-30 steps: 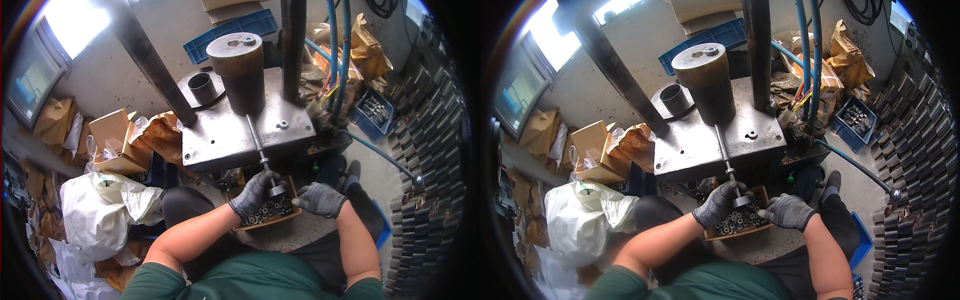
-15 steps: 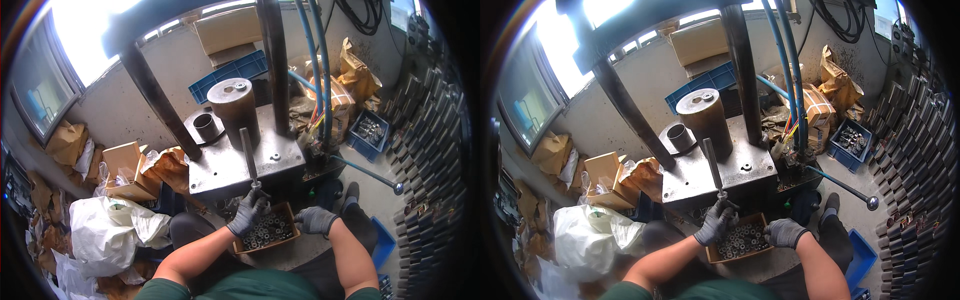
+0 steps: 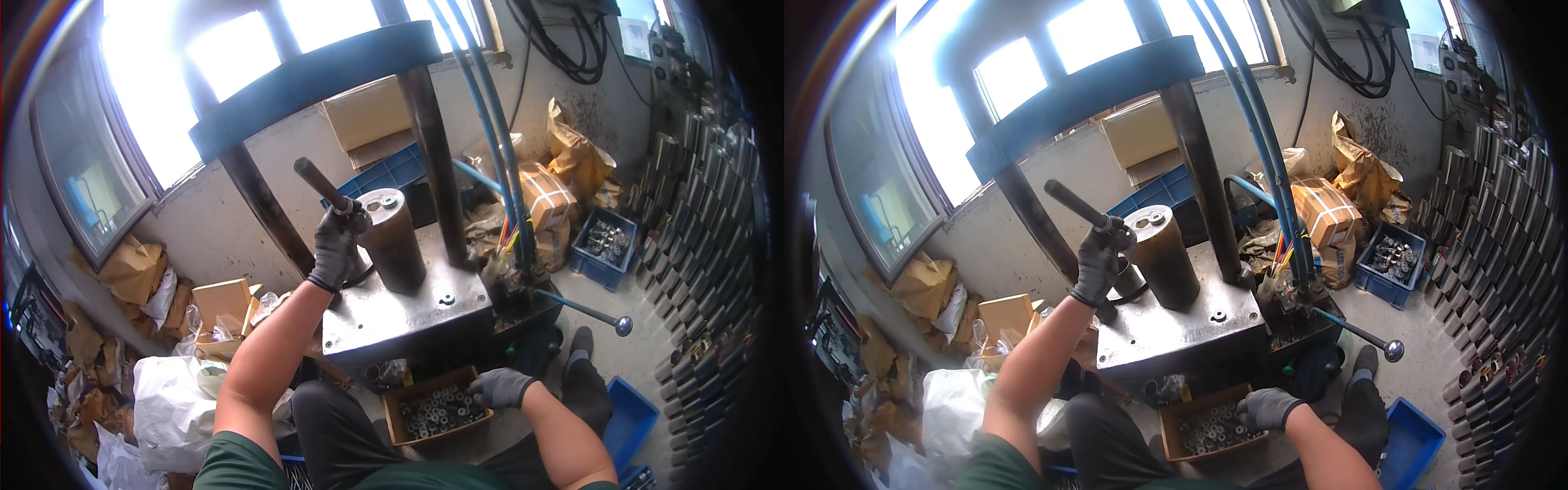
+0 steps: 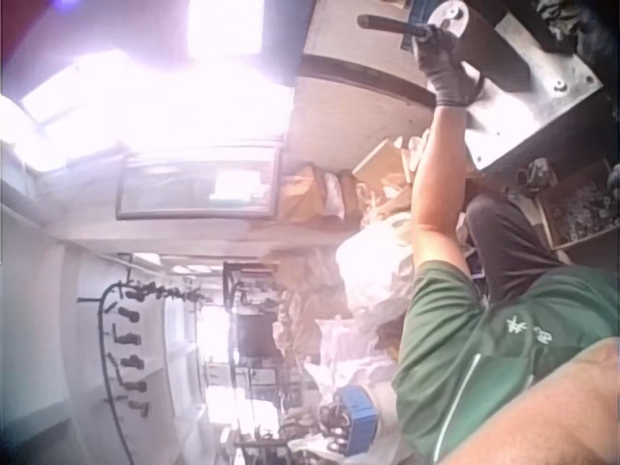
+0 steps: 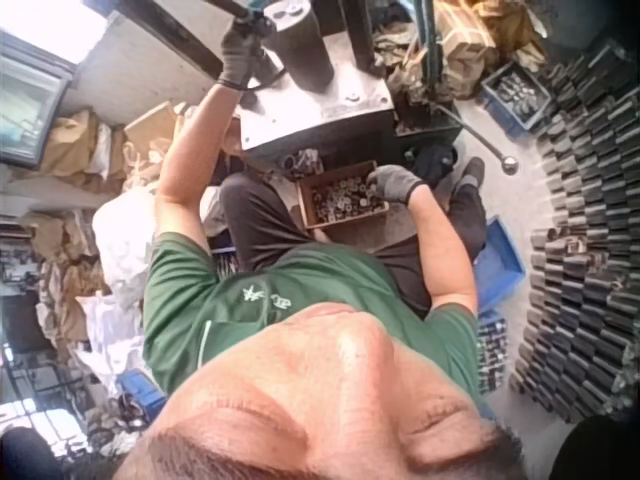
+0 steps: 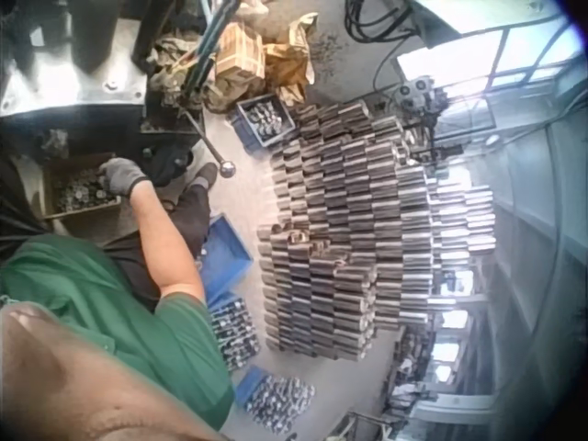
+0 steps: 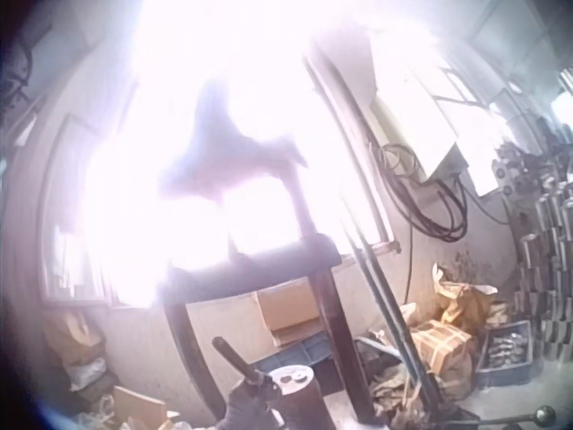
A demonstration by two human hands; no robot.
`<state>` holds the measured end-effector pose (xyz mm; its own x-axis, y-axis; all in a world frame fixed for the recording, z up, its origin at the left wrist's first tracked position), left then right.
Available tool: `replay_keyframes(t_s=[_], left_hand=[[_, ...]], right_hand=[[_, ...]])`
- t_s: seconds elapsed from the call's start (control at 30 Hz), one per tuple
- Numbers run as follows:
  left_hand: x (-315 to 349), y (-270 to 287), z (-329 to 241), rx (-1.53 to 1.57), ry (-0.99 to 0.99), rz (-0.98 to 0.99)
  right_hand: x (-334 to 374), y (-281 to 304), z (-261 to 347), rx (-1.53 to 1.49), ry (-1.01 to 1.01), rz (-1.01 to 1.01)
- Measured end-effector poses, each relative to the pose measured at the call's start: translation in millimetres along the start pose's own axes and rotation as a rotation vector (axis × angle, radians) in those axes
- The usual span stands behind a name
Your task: Using a manual press machine to assemble metal rods with ring-shaped components.
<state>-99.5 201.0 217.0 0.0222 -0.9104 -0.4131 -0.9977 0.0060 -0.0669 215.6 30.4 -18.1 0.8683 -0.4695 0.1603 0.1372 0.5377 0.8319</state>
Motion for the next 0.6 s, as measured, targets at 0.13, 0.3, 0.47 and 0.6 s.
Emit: replay_keyframes(t_s=[0.13,0.3,0.47,0.6], left_hand=[[-73.6,18.9,10.0,-0.171,0.138,-0.137],[-111.2,12.9,30.7,-0.578,0.187,-0.291],[-127.5,17.7,39.7,-0.687,0.182,-0.317],[-109.3,-5.0,28.5,-0.666,0.181,-0.361]], right_hand=[[-7.1,6.2,3.9,0.008,-0.019,0.001],[-7.4,4.2,3.4,0.033,-0.016,0.079],[-2.3,5.0,9.7,0.044,-0.012,0.077],[0.3,7.1,16.3,0.041,-0.022,0.105]])
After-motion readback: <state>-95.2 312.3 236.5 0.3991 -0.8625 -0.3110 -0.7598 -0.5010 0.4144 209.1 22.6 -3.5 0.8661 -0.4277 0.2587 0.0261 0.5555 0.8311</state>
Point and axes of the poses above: each hand's wrist, its own x-axis away from the middle knuckle, its own y-axis out of the back of the hand, z = x × y, the point moved 3 cm from there along -x, towards the middle knuckle, and after that the axes turned 15 degrees about y, right-handed, at the moved point
